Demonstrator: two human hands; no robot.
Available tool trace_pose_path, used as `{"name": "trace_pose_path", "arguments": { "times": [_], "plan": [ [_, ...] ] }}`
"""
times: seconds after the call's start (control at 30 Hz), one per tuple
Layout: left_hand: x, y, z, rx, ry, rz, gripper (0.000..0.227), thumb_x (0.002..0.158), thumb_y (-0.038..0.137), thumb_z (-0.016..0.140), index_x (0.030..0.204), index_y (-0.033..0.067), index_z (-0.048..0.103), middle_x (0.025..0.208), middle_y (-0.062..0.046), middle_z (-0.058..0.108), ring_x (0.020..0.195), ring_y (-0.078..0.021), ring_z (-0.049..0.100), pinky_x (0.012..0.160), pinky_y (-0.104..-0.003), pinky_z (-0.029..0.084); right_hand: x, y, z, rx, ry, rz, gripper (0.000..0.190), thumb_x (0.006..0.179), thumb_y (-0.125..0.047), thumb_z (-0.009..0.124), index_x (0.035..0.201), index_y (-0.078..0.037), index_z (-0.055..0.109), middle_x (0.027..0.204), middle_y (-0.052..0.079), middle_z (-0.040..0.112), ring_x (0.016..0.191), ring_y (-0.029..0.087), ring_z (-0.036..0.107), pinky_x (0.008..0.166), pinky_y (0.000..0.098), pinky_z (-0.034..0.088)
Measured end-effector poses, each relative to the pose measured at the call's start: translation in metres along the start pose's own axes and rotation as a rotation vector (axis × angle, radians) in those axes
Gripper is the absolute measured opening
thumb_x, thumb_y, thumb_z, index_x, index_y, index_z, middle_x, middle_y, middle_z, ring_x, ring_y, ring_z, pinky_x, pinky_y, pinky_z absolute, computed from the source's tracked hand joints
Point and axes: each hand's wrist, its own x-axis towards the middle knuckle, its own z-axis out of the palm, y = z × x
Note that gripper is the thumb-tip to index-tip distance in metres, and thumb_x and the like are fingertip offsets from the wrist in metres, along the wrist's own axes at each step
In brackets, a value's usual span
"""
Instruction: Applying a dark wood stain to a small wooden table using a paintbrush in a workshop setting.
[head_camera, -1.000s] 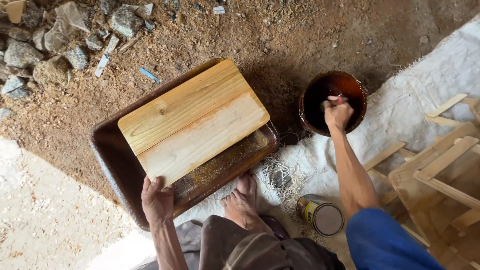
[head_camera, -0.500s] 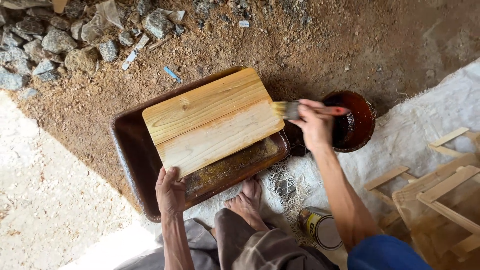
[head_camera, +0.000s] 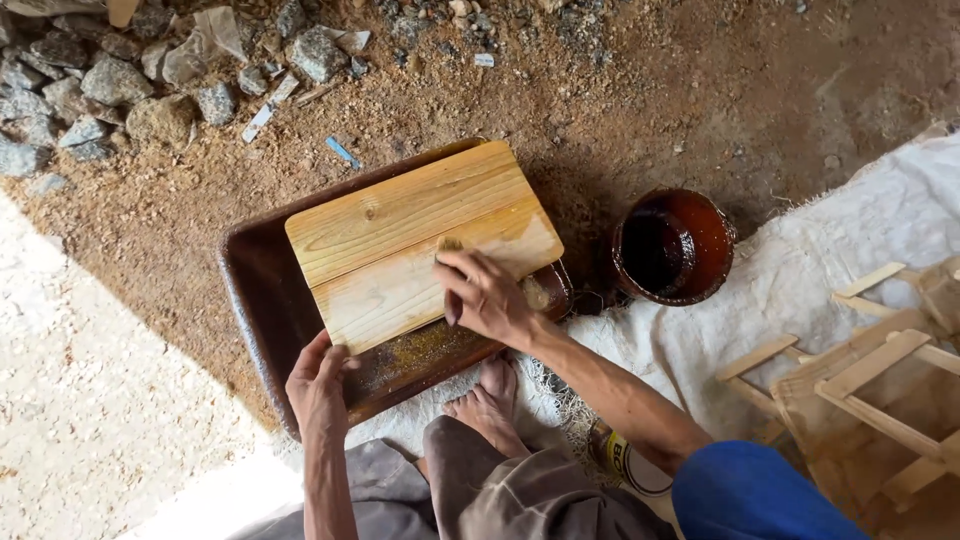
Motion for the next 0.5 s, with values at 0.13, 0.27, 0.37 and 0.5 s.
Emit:
{"name": "trace_pose_path", "arguments": {
  "times": [0.13,0.27,0.37,0.5],
  "plan": [
    [-0.002,0.009,0.006,0.012,-0.005,-0.013,0.037,0.094,-0.001,0.073,0.13,-0.005,0.069,0.092,-0.018,0.07,0.071,-0.0223,0.073,0.073,-0.032,0.065,0.012,0.041,-0.036,-0.205,0.194,0.123,0.015,0.089,-0.002,0.079,0.098,-0.008,0.069,0.101,0.013,0.066,0.094,0.039,0.073,0.075,0.05,0.065],
    [0.005,-0.002,0.0,0.002,-0.024,-0.001,0.038,0.094,-0.002,0.072,0.131,-0.0063,0.067,0.088,-0.015,0.066,0.069,-0.0231,0.073,0.073,-0.033,0.065,0.008,0.02,-0.041,-0.305,0.246,0.301,0.023,0.089,-0.005,0.082,0.099,-0.012,0.063,0.104,0.01,0.063,0.094,0.037,0.073,0.071,0.0517,0.066],
    [0.004,-0.003,-0.002,0.017,-0.047,0.022,0.038,0.095,-0.001,0.071,0.133,-0.0067,0.066,0.088,-0.015,0.065,0.07,-0.0223,0.073,0.073,-0.031,0.065,0.004,-0.039,-0.07,-0.014,0.157,0.394,0.016,0.092,-0.009,0.076,0.102,-0.015,0.065,0.102,0.008,0.064,0.088,0.032,0.073,0.071,0.0486,0.067],
    [-0.006,0.008,0.007,0.013,-0.027,0.019,0.038,0.095,0.0,0.071,0.132,-0.0059,0.066,0.086,-0.014,0.065,0.069,-0.0211,0.073,0.075,-0.029,0.064,-0.053,0.063,-0.035,-0.399,0.355,0.338,0.032,0.083,0.006,0.078,0.106,-0.013,0.067,0.114,0.007,0.065,0.102,0.034,0.074,0.078,0.0427,0.066]
  ]
}}
